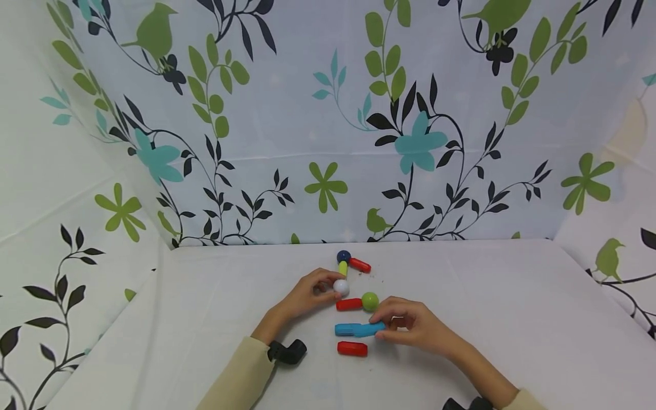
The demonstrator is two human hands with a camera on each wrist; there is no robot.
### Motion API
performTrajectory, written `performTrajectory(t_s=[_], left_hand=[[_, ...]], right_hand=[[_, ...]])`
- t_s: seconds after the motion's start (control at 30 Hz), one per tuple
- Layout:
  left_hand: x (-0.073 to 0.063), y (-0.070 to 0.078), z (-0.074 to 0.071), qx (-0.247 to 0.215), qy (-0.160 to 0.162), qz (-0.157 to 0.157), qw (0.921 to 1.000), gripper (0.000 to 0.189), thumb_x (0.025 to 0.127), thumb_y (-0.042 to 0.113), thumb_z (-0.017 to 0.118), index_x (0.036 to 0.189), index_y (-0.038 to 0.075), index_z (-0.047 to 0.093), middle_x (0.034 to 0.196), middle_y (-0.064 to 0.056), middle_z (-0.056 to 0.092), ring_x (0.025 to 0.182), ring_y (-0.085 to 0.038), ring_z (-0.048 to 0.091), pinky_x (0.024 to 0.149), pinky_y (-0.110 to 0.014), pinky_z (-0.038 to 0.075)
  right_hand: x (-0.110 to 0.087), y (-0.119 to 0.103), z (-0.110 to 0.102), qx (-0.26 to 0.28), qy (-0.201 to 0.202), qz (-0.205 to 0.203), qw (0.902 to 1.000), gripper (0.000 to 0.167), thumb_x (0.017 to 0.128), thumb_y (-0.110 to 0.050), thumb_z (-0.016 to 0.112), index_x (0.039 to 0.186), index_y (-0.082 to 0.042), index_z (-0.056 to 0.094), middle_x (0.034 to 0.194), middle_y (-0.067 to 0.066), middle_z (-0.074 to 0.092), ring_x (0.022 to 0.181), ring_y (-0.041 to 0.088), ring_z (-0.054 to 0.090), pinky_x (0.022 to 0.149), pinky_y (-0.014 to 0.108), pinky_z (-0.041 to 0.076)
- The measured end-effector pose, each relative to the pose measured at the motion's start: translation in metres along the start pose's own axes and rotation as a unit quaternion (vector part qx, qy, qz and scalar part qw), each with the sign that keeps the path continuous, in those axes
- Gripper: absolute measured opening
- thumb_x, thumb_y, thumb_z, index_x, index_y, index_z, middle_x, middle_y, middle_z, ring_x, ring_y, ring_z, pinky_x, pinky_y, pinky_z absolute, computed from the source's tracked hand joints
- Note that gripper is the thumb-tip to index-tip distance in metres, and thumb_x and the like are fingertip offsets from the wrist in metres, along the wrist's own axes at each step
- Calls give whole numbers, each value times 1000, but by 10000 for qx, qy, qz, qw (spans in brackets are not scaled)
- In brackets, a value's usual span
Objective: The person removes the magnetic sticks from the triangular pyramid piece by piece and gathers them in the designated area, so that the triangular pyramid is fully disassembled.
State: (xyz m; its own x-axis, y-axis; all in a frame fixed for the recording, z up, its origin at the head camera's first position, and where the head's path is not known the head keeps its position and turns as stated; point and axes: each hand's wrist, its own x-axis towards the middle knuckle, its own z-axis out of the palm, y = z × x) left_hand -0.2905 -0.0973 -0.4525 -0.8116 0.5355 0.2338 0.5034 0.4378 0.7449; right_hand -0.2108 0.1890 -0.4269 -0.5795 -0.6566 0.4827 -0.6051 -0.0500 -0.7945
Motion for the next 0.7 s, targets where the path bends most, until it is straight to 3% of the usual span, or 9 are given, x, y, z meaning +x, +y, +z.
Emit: performTrajectory(t_s=[0.37,0.7], left_hand=[[1,0,1,29,35,-83,10000,39,90,20,71,128,16,62,113,-1,60,105,-15,57,92,-28,49],[1,1,1,-10,13,-172,9999,39,90,20,71,128,17,62,113,-1,60,105,-15,56,93,-28,48]], right_hand=[[0,-5,13,366,-815,-6,9960,30,85,13,65,110,-4,67,104,12,62,83,17,59,67,26,56],[0,-8,20,-102,-1571,229,9873,19,91,-4,67,110,-6,68,102,10,61,76,16,59,65,25,56]])
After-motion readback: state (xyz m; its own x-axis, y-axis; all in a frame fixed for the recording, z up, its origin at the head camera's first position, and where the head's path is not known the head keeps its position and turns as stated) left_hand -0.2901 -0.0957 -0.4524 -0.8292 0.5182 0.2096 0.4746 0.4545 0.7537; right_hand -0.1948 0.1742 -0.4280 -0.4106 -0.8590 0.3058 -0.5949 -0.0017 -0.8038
